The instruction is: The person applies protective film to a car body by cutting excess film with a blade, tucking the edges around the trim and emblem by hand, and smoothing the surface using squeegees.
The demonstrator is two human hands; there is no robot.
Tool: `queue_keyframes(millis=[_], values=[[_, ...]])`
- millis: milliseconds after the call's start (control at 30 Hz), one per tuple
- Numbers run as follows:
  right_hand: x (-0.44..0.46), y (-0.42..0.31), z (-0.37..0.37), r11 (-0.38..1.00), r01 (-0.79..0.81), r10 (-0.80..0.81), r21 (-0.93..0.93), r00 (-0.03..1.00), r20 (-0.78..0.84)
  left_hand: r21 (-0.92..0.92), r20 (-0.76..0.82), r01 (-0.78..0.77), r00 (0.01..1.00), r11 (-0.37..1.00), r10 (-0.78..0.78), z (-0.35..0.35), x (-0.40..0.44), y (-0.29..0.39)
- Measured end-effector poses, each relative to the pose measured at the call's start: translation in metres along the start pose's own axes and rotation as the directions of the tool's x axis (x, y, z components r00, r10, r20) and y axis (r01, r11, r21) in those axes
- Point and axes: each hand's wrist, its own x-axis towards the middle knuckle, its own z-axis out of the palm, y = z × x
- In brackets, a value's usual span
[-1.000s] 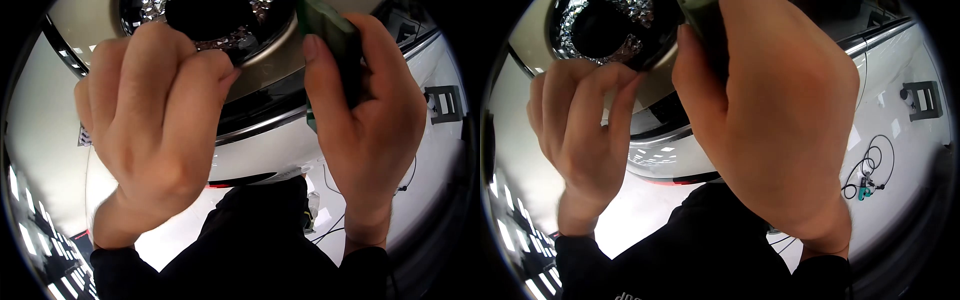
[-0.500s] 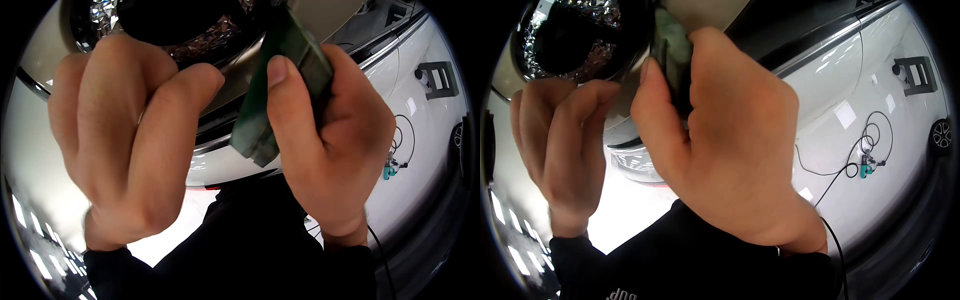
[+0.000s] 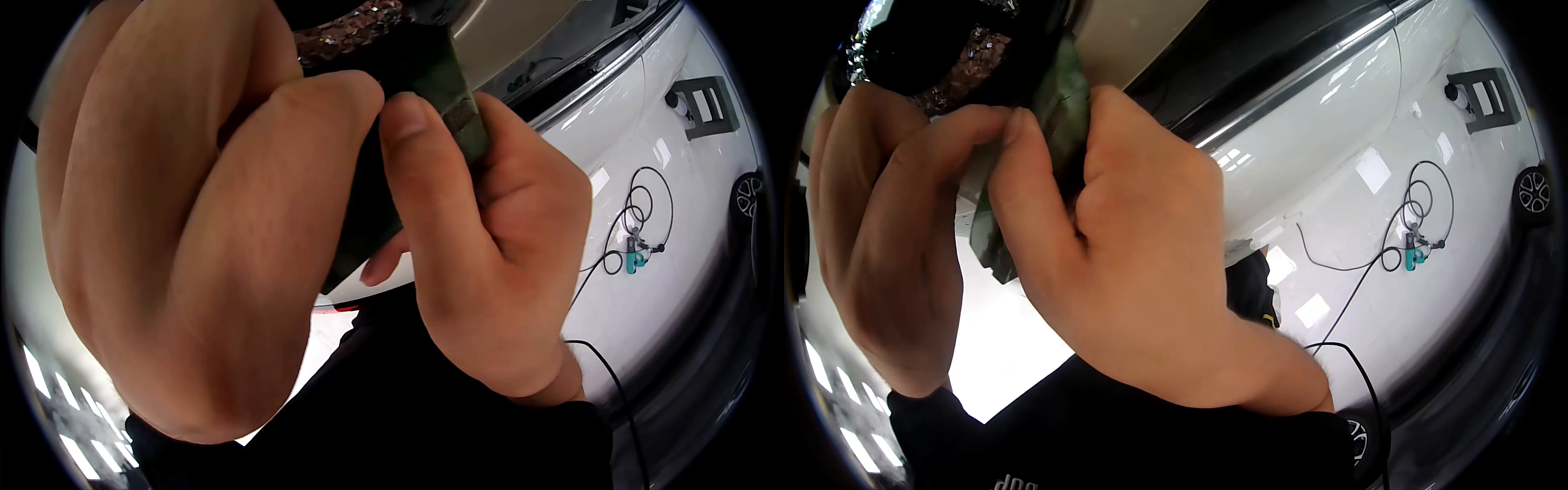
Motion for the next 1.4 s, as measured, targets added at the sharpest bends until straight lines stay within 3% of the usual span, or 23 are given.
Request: queue_keyframes(millis=[133, 300, 400, 467, 500, 567, 633, 733, 833, 967, 1133, 1400], values=[[-0.003, 0.004, 0.005, 0.977, -0.078, 0.079, 0.198, 0.997, 0.003, 0.012, 0.041, 0.007, 0.999, 1.000, -0.008, -0.004, 0.004, 0.006], [-0.009, -0.001, -0.003, 0.861, -0.270, 0.187, 0.431, 0.956, 0.224, 0.042, 0.104, 0.089, 0.990, 0.995, -0.093, -0.014, 0.011, 0.022], [-0.008, 0.009, -0.026, 0.827, -0.453, 0.218, 0.334, 0.805, 0.552, 0.085, 0.152, 0.166, 0.972, 0.982, -0.178, -0.018, 0.011, 0.030], [-0.018, 0.014, -0.060, 0.867, -0.407, 0.160, 0.286, 0.773, 0.614, 0.120, 0.170, 0.224, 0.955, 0.967, -0.242, -0.023, 0.013, 0.040], [-0.014, 0.005, -0.071, 0.902, -0.336, 0.185, 0.272, 0.868, 0.461, 0.124, 0.171, 0.247, 0.949, 0.961, -0.266, -0.027, 0.013, 0.041], [-0.005, -0.004, -0.086, 0.942, -0.102, 0.058, 0.321, 0.988, 0.143, 0.127, 0.167, 0.299, 0.934, 0.946, -0.317, -0.030, 0.011, 0.045], [0.022, 0.011, -0.087, 0.924, 0.258, -0.265, 0.282, 0.964, -0.014, 0.115, 0.138, 0.326, 0.930, 0.938, -0.340, -0.033, 0.001, 0.041], [0.034, -0.028, -0.084, 0.904, 0.423, -0.421, -0.063, 0.906, 0.040, 0.088, 0.117, 0.342, 0.929, 0.935, -0.351, -0.032, 0.000, 0.037], [0.044, -0.049, -0.083, 0.706, 0.545, -0.529, -0.453, 0.830, 0.174, 0.077, 0.111, 0.330, 0.935, 0.941, -0.337, -0.031, 0.002, 0.036], [0.047, -0.051, -0.074, 0.552, 0.569, -0.570, -0.609, 0.791, 0.223, 0.052, 0.122, 0.329, 0.935, 0.943, -0.333, -0.031, 0.003, 0.031], [0.029, -0.047, -0.058, 0.692, 0.399, -0.405, -0.601, 0.904, 0.134, 0.041, 0.079, 0.315, 0.945, 0.948, -0.318, -0.025, 0.003, 0.031], [0.010, -0.027, -0.035, 0.854, 0.287, -0.319, -0.434, 0.948, 0.000, 0.030, 0.008, 0.341, 0.940, 0.940, -0.341, -0.017, 0.003, 0.036]])
